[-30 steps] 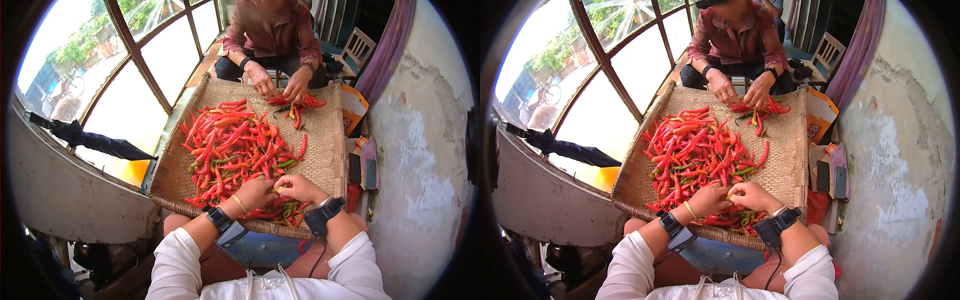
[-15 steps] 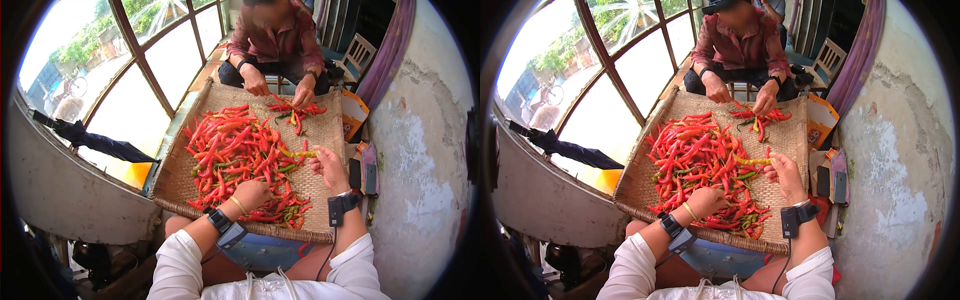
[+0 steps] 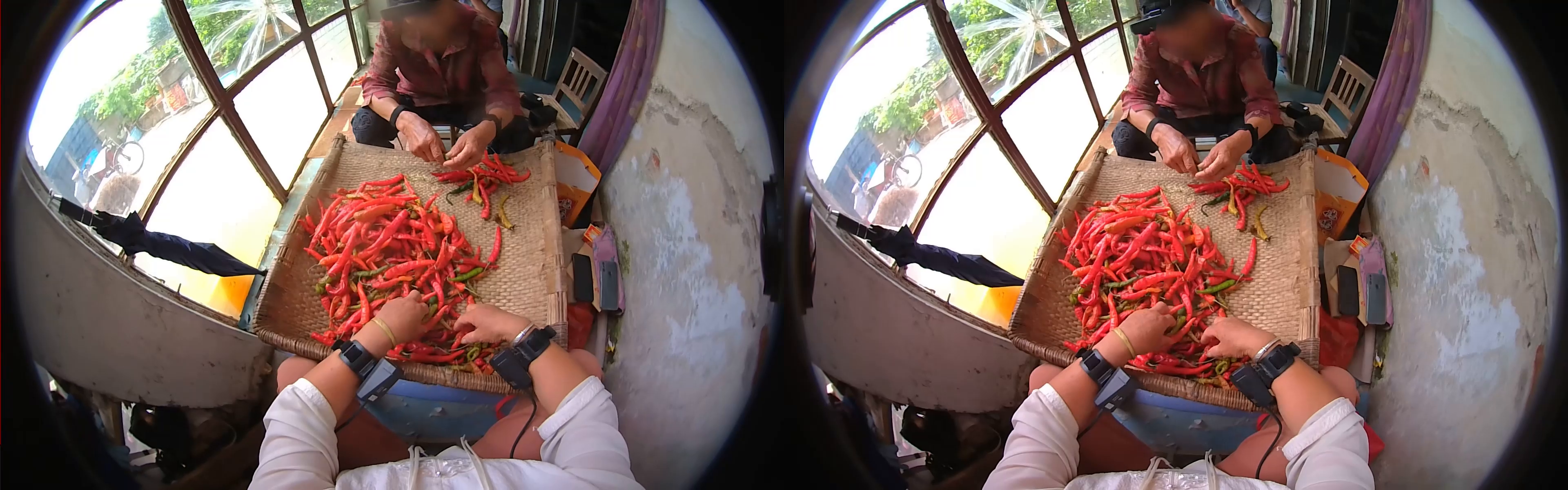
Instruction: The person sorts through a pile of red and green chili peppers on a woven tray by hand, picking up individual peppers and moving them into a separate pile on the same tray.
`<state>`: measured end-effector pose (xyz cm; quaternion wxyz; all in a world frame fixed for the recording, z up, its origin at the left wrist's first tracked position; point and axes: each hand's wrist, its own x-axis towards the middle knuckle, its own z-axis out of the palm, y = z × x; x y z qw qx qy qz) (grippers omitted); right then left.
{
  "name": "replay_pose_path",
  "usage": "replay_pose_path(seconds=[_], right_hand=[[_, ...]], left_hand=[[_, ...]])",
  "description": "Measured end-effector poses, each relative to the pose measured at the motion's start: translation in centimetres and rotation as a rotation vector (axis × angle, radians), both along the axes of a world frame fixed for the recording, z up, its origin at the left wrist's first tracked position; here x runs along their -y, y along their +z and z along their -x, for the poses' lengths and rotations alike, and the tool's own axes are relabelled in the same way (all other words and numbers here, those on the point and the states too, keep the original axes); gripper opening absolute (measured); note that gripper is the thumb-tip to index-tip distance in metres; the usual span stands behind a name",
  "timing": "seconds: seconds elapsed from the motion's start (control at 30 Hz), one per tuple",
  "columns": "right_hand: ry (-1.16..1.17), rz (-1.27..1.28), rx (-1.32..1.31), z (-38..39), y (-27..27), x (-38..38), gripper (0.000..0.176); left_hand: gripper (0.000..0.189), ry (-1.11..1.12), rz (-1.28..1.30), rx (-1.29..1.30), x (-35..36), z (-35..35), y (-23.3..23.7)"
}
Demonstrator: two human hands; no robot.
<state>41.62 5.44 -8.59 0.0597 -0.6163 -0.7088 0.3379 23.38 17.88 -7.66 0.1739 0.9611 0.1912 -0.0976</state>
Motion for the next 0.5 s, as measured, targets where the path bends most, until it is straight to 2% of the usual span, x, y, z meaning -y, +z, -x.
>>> replay_pose_path(seconds=[0.07,0.13,0.2,0.27,0.33,0.4,0.5], right_hand=[[-0.023,0.095,0.004,0.1,0.4,0.0,0.038],[-0.052,0.081,-0.007,-0.1,-0.5,0.1,0.038],[-0.082,0.014,0.112,-0.2,-0.5,0.4,0.038],[-0.081,0.052,0.105,-0.1,0.1,0.2,0.035],[-0.082,0.253,0.083,0.0,0.5,0.0,0.030],[-0.073,0.243,0.113,0.0,0.2,0.0,0.027],[-0.099,0.216,0.109,-0.4,0.0,0.1,0.026]], left_hand=[[0.027,-0.068,0.071,-0.006,0.1,-0.2,-0.2],[0.026,-0.122,0.101,-0.003,0.2,-0.4,-0.2],[0.029,-0.072,0.129,-0.029,0.5,-0.3,-0.3],[0.031,0.047,0.087,0.093,0.7,-0.3,-1.1],[0.024,0.045,0.098,0.161,0.9,-0.3,-0.8],[0.025,-0.150,0.180,0.185,0.4,-0.5,-0.5],[0.033,-0.258,0.286,0.106,0.3,-0.9,-0.5]])
